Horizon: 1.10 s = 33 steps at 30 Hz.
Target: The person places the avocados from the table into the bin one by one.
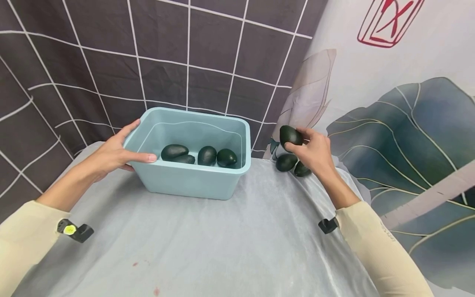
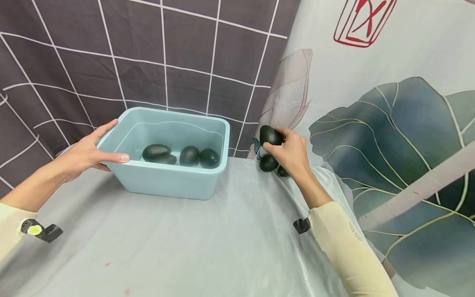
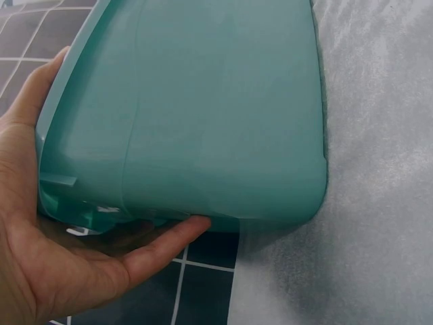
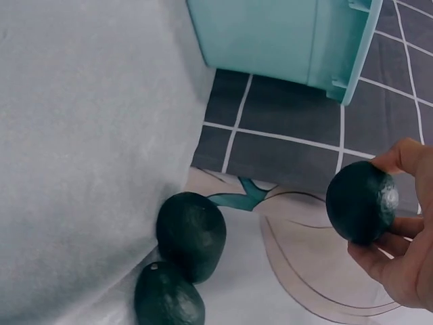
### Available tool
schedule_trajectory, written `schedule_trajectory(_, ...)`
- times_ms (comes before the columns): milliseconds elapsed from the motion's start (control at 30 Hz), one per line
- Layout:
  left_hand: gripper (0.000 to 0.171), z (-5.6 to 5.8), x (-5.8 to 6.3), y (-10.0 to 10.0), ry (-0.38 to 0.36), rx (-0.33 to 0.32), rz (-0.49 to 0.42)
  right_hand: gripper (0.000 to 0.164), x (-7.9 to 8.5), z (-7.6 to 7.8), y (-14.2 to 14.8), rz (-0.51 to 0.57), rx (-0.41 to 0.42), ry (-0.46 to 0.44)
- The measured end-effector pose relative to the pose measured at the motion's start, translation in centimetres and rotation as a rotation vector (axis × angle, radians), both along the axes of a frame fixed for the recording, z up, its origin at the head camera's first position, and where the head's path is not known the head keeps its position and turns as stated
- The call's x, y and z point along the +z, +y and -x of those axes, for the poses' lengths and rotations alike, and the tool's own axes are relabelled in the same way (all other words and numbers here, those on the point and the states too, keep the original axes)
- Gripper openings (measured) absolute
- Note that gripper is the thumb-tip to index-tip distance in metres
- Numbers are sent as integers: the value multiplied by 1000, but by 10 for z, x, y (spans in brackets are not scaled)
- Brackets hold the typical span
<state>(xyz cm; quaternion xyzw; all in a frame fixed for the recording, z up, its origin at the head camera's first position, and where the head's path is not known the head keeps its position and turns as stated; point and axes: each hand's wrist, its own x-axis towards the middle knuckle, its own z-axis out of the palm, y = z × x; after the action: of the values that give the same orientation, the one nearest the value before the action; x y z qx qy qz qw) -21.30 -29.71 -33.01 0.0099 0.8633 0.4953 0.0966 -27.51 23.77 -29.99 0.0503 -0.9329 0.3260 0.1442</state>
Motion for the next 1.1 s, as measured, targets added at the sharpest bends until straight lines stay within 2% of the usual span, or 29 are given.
schedule_trajectory(533,129,0,-1,0,7,1,-7,63,17,5,-21,0,78,63)
schedule_trajectory(1100,131,0,0,0,5,6,-11,67,23,10,-50,11,133,86)
